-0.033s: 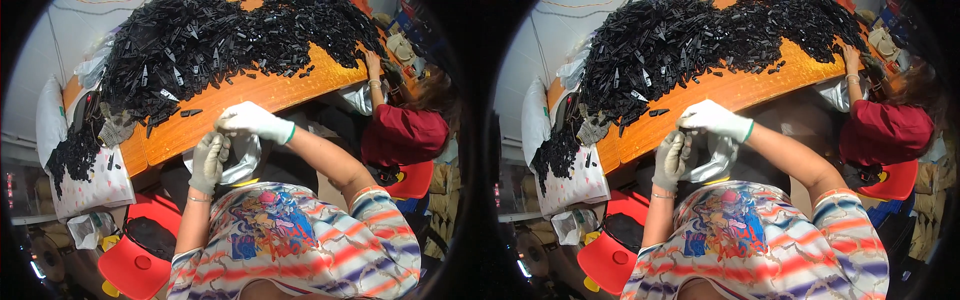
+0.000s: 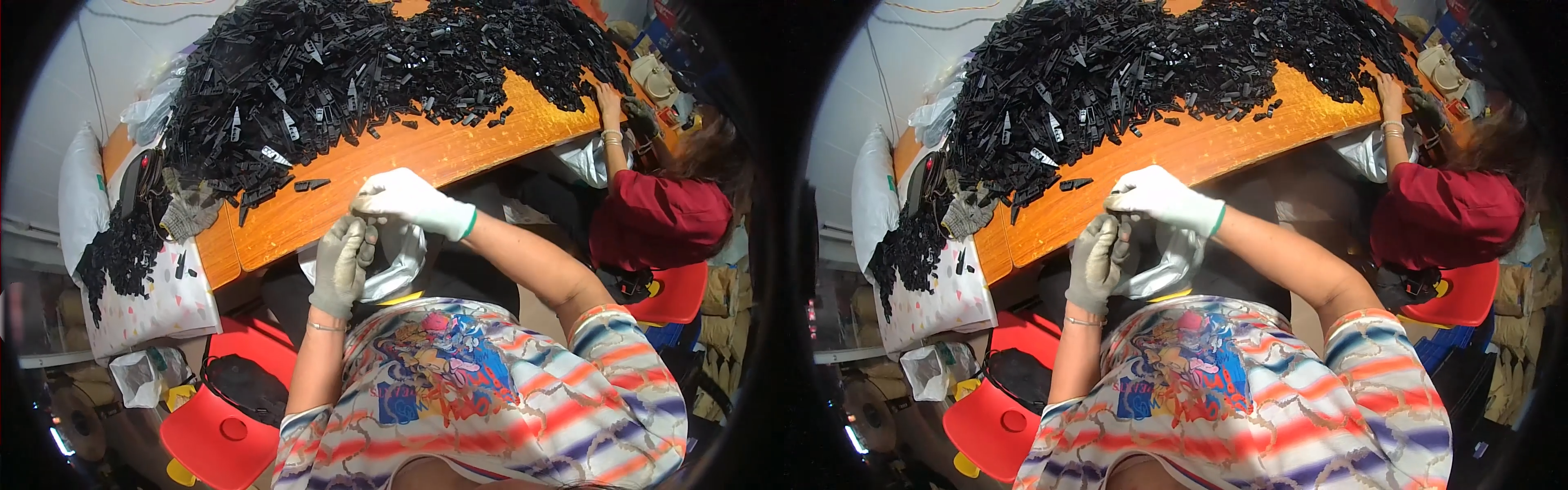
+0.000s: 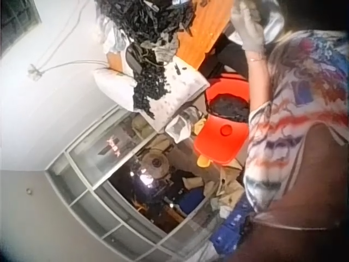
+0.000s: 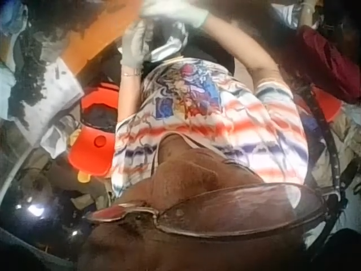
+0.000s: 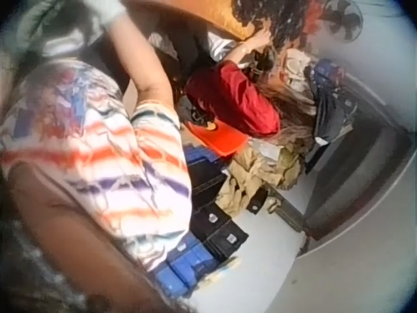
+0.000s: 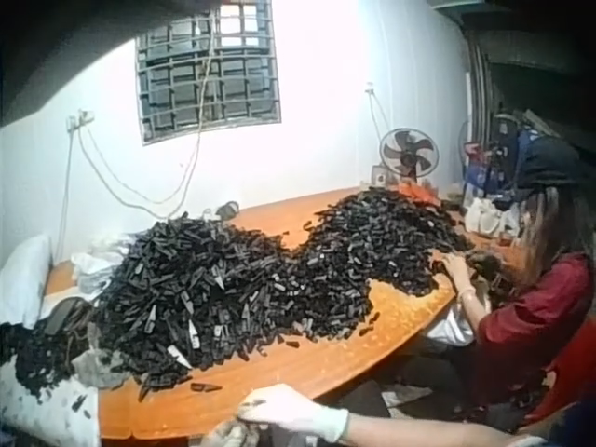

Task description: Sorting black plastic hardware components and placing them into a collection bag.

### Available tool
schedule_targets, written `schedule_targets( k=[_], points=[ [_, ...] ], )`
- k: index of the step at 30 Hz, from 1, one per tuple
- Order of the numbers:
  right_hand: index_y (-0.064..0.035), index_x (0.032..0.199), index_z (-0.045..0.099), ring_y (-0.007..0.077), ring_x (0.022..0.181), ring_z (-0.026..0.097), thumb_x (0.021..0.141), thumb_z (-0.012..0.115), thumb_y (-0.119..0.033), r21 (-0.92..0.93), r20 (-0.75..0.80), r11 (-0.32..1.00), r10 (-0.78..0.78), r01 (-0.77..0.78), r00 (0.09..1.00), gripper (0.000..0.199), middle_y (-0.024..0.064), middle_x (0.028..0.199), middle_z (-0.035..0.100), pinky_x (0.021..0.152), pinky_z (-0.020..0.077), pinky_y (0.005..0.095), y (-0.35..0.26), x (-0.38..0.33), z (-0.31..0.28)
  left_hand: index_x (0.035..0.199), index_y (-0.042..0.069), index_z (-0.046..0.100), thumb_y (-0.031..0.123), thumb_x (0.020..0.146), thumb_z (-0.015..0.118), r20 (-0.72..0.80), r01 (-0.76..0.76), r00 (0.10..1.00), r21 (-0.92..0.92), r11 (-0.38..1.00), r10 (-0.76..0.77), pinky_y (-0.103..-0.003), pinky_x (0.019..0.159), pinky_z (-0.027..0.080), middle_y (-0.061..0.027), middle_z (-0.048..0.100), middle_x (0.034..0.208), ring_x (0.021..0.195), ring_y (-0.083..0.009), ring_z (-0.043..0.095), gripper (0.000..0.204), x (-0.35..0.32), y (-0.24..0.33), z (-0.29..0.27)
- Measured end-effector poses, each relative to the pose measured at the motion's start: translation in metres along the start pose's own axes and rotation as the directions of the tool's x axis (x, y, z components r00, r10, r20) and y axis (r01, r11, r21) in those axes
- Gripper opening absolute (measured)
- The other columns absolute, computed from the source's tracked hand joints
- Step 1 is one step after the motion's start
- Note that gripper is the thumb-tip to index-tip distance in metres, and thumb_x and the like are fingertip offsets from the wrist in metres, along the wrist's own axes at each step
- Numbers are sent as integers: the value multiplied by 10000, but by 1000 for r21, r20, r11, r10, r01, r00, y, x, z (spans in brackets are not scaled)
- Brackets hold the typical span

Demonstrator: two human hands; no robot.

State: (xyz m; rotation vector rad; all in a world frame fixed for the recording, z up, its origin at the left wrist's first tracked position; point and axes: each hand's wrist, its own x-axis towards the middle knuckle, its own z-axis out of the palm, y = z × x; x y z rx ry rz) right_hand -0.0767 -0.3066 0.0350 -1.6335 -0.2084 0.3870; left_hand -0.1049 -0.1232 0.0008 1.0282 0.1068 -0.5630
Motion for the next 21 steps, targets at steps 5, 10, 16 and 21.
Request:
schedule_targets(
  k=[5, 10, 16, 21],
  points=[
    [-14, 903, 696, 170, 749, 656, 830, 661, -302, -268, -50, 952, 139, -147, 989, 299, 122, 839, 699, 693, 502, 293, 1, 6, 16, 985, 52, 550, 181, 968, 548, -3, -3, 1000, 44, 999, 3, -153, 507, 364, -41, 575, 791, 577, -55, 474, 130, -13, -6, -17],
    [-45, 845, 703, 239, 800, 663, 807, 630, -304, -544, -125, 827, -246, 141, 961, 271, 137, 819, 682, 751, 504, 343, 5, 24, -10, 1161, 40, 594, 124, 903, 548, 138, -239, 848, 961, 136, 511, -365, 809, 495, -127, 624, 1031, 926, -273, 610, 275, -23, -11, -41],
    [-112, 905, 688, 327, 847, 631, 829, 627, -233, -811, -395, 581, -458, -68, 796, 156, 143, 863, 638, 738, 501, 406, 23, 76, -39, 1087, 115, 629, 113, 871, 546, 172, -173, 778, 983, -58, 604, -414, 850, 468, -114, 619, 1053, 997, -306, 576, 232, -30, 5, -42],
    [-94, 855, 623, 365, 771, 620, 805, 602, -173, -923, -282, 375, -509, -85, 813, 95, 174, 796, 618, 664, 484, 441, 41, 105, -49, 1101, 138, 599, 130, 872, 568, 219, -119, 735, 973, -196, 642, -416, 802, 476, -104, 597, 1016, 963, -314, 572, 231, 15, 40, -36]
  ],
)
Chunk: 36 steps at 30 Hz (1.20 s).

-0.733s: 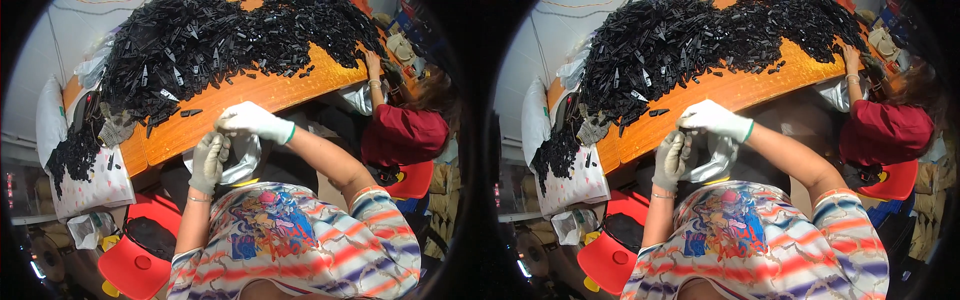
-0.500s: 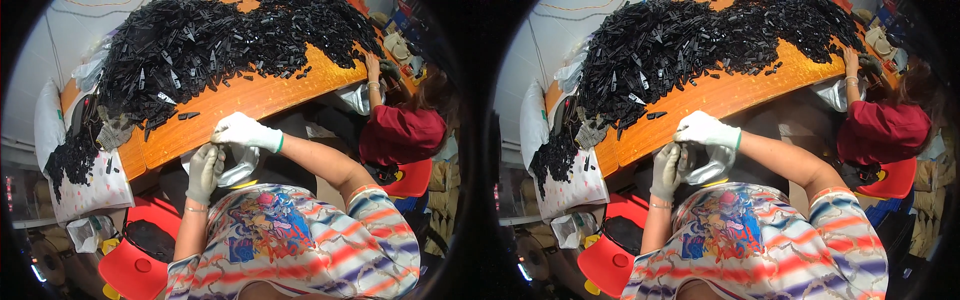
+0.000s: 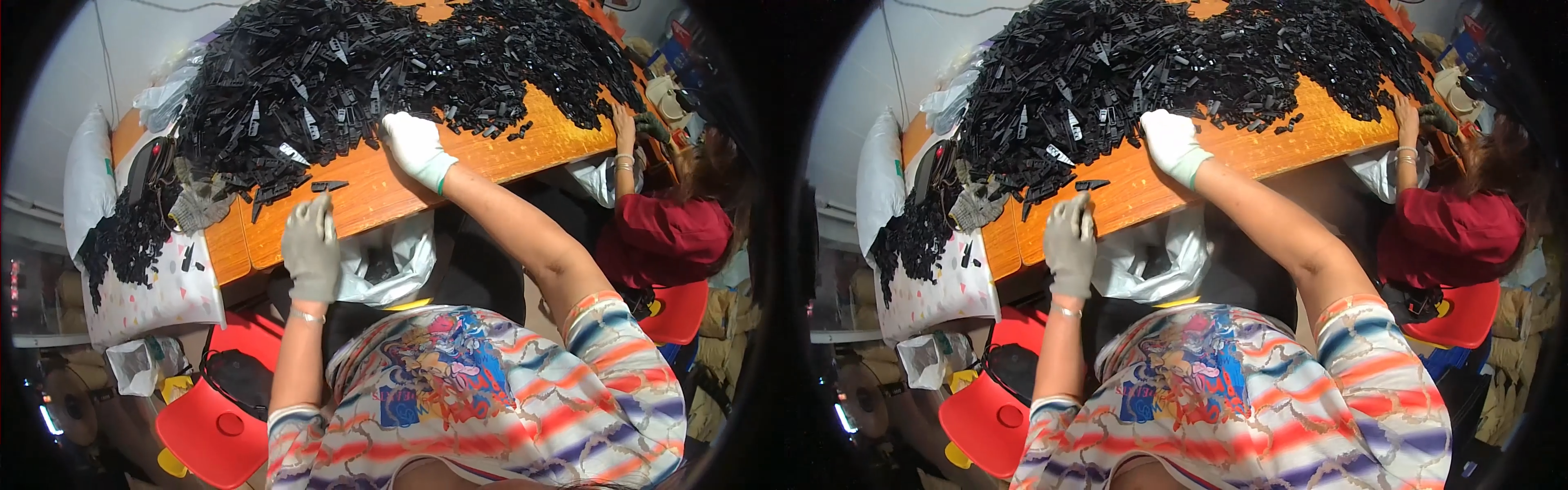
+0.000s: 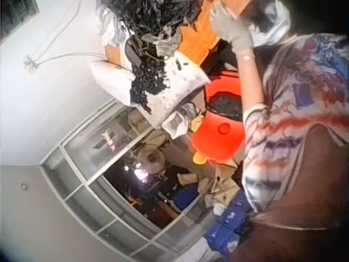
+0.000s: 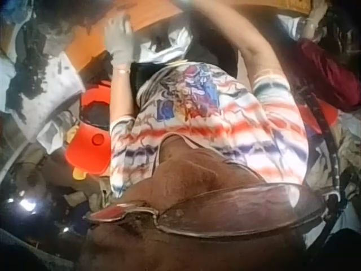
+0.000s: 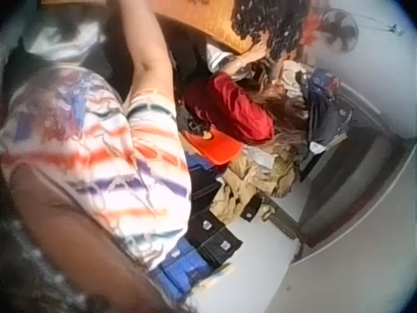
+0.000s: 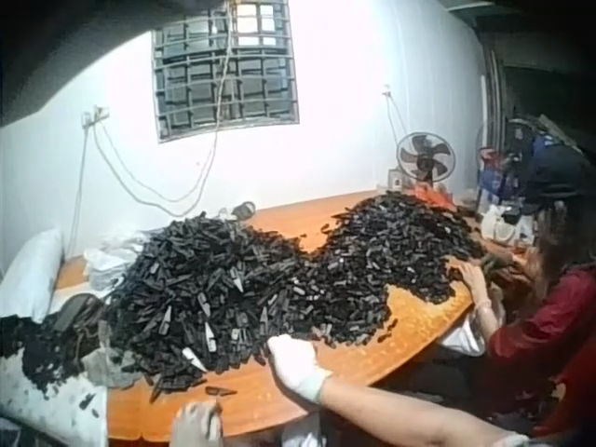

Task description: Sorting black plastic hardware components and placing them into a collection bag.

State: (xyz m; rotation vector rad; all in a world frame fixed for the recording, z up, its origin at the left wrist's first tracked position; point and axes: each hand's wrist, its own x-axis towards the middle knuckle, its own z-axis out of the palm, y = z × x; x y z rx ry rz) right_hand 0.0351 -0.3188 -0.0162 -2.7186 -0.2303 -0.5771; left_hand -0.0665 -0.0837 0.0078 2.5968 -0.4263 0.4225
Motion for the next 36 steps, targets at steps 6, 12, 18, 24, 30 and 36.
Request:
schedule_targets(
  k=[6, 12, 18, 24, 30, 36],
  points=[
    [-87, 904, 646, 364, 817, 635, 815, 571, -157, 96, 35, 994, 46, -49, 998, 135, 169, 861, 653, 710, 501, 428, 1, -1, -6, 1039, 170, 609, 226, 844, 629, 209, -71, 978, 392, 917, -14, -396, 794, 510, -81, 561, 987, 964, -261, 575, 204, 50, 3, 5],
    [-43, 852, 697, 161, 662, 619, 867, 574, -204, 553, 361, 758, 157, -346, 919, 203, 85, 770, 670, 657, 490, 305, -3, -19, -41, 988, 115, 634, 181, 837, 630, -70, -130, 988, 101, 986, 137, -409, 777, 491, -103, 591, 1014, 963, -273, 556, 164, 41, -15, 21],
    [7, 937, 678, 54, 583, 518, 841, 627, -202, 779, 486, 370, 155, -506, 860, 235, 9, 720, 619, 517, 414, 219, -37, -46, -69, 1181, 13, 508, 237, 1004, 462, 551, 466, 798, -822, -329, -246, -361, 761, 534, -124, 601, 1041, 915, -239, 617, 289, 15, 4, 21],
    [26, 1023, 618, 69, 653, 578, 838, 608, -141, 801, 565, 198, 65, -565, 823, 249, 40, 796, 647, 574, 475, 217, -73, -56, -71, 1168, 41, 505, 278, 1029, 388, 625, 489, 736, -757, -434, -260, -305, 673, 485, -69, 552, 905, 762, -177, 538, 299, 4, 15, 16],
    [34, 998, 611, 82, 690, 593, 858, 617, -150, 788, 504, 294, 198, -541, 841, 231, 58, 810, 646, 636, 505, 234, -99, -54, -74, 935, 71, 510, 223, 1007, 455, 592, 469, 765, -782, -411, -252, -203, 531, 349, -14, 490, 756, 590, -72, 393, 177, -5, 28, 7],
    [36, 996, 608, 74, 677, 595, 855, 625, -120, 805, 394, 364, 264, -469, 880, 211, 49, 779, 643, 623, 503, 237, -107, -54, -61, 991, 57, 522, 203, 1011, 440, 487, 446, 831, -872, -202, -269, -170, 498, 341, 12, 491, 748, 587, -38, 406, 168, -9, 30, 8]
  ],
)
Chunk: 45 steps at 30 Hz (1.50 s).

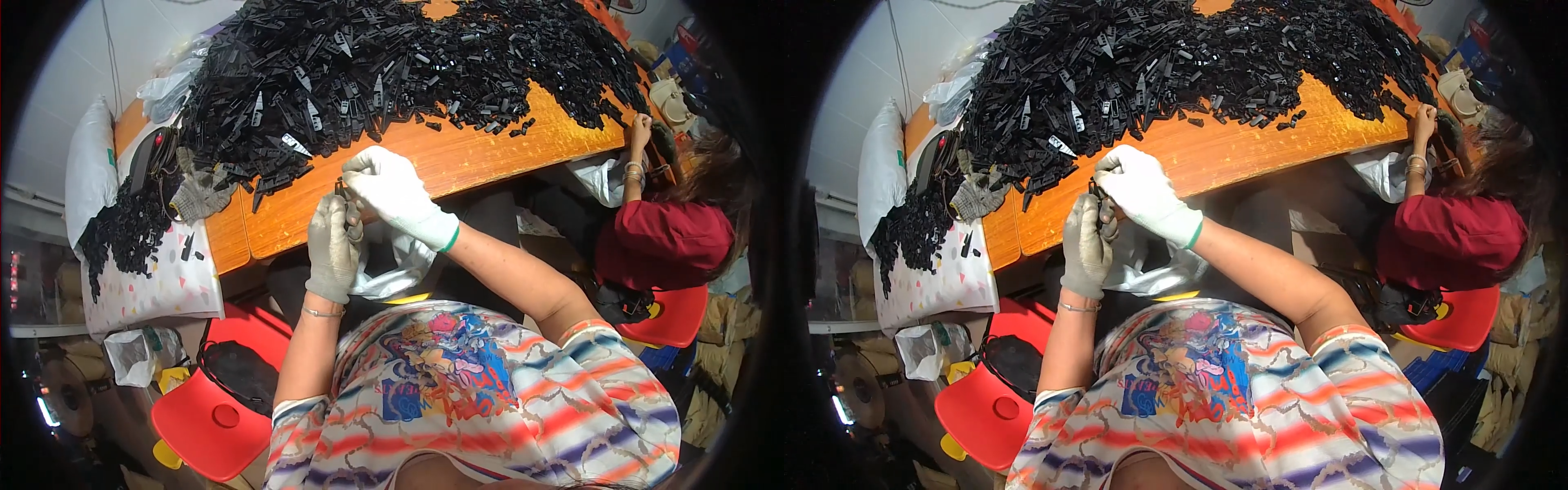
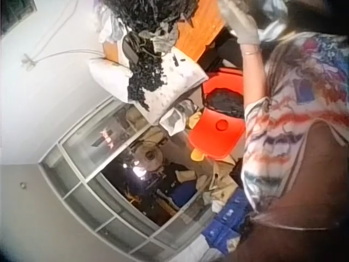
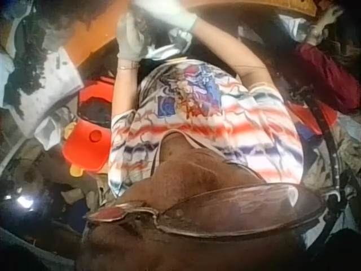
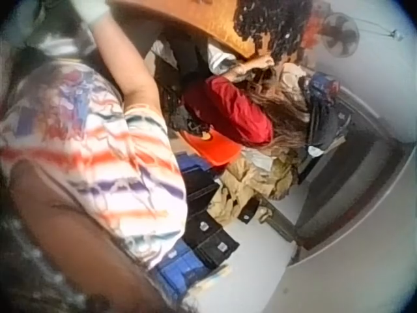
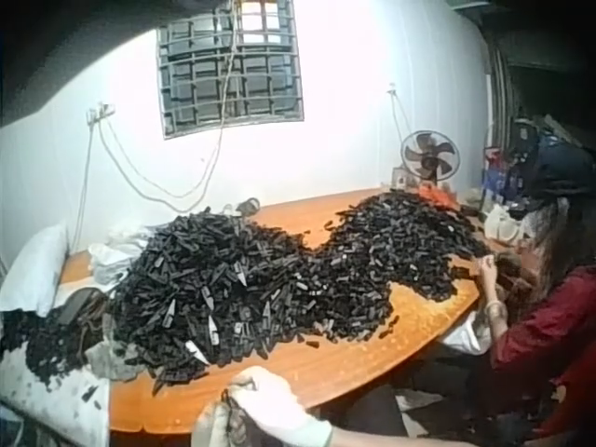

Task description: Sorting black plastic hardware components and placing them into a collection bag.

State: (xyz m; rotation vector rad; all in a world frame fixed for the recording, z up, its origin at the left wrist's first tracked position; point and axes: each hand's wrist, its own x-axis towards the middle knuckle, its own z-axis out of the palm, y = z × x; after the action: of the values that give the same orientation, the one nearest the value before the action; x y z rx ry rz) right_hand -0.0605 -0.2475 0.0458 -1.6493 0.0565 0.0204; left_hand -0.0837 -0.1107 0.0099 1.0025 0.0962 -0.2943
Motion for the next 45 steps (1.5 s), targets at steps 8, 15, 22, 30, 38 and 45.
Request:
schedule_targets(
  k=[8, 15, 22, 30, 38, 45],
  points=[
    [43, 1017, 600, 85, 692, 617, 869, 639, -121, 23, 62, 999, 46, -47, 997, 224, 70, 806, 654, 617, 528, 248, -6, -8, -1, 1024, 50, 528, 166, 1013, 421, -56, -62, 996, 193, 979, 74, -155, 477, 357, 25, 498, 718, 564, -11, 424, 159, -3, 1, 5],
    [19, 1030, 603, 160, 742, 674, 873, 638, -161, -116, 104, 990, -70, 82, 992, 241, 118, 841, 677, 649, 557, 310, 18, 1, -2, 966, 47, 525, 135, 996, 420, -103, -58, 991, 279, 958, 90, -162, 462, 328, 28, 490, 694, 543, -15, 413, 140, -3, -1, 9],
    [-65, 825, 578, 356, 707, 639, 811, 565, -195, -716, 374, 470, -365, 516, 852, 131, 144, 753, 636, 625, 499, 461, 19, 6, -3, 856, 12, 526, 149, 989, 426, -67, -166, 971, 503, 848, 229, -224, 525, 342, 19, 460, 650, 579, -49, 404, 216, 3, -17, -4],
    [-71, 871, 558, 402, 707, 625, 821, 550, -209, -708, 378, 544, -249, 451, 892, 147, 182, 733, 624, 622, 492, 491, 22, 5, -11, 805, 64, 517, 239, 999, 441, -140, -18, 986, 442, 897, 88, -227, 397, 262, 49, 402, 593, 452, -41, 337, 272, 13, -15, 9],
    [-81, 941, 579, 394, 766, 628, 846, 530, -237, -682, 191, 667, -233, 300, 954, 189, 180, 783, 642, 693, 492, 485, 22, 17, -20, 876, 56, 540, 256, 997, 470, -7, -43, 999, 422, 906, 50, -222, 457, 317, 35, 421, 654, 525, -58, 370, 244, 32, -8, 13],
    [-23, 1040, 667, 162, 819, 620, 881, 609, -269, -122, 346, 987, -60, 108, 936, 298, 72, 914, 679, 740, 492, 308, 0, 12, -55, 995, 40, 538, 184, 984, 512, 51, 62, 996, 102, 993, -68, -175, 552, 404, -26, 574, 800, 602, -58, 481, 146, 10, -5, 7]
  ],
)
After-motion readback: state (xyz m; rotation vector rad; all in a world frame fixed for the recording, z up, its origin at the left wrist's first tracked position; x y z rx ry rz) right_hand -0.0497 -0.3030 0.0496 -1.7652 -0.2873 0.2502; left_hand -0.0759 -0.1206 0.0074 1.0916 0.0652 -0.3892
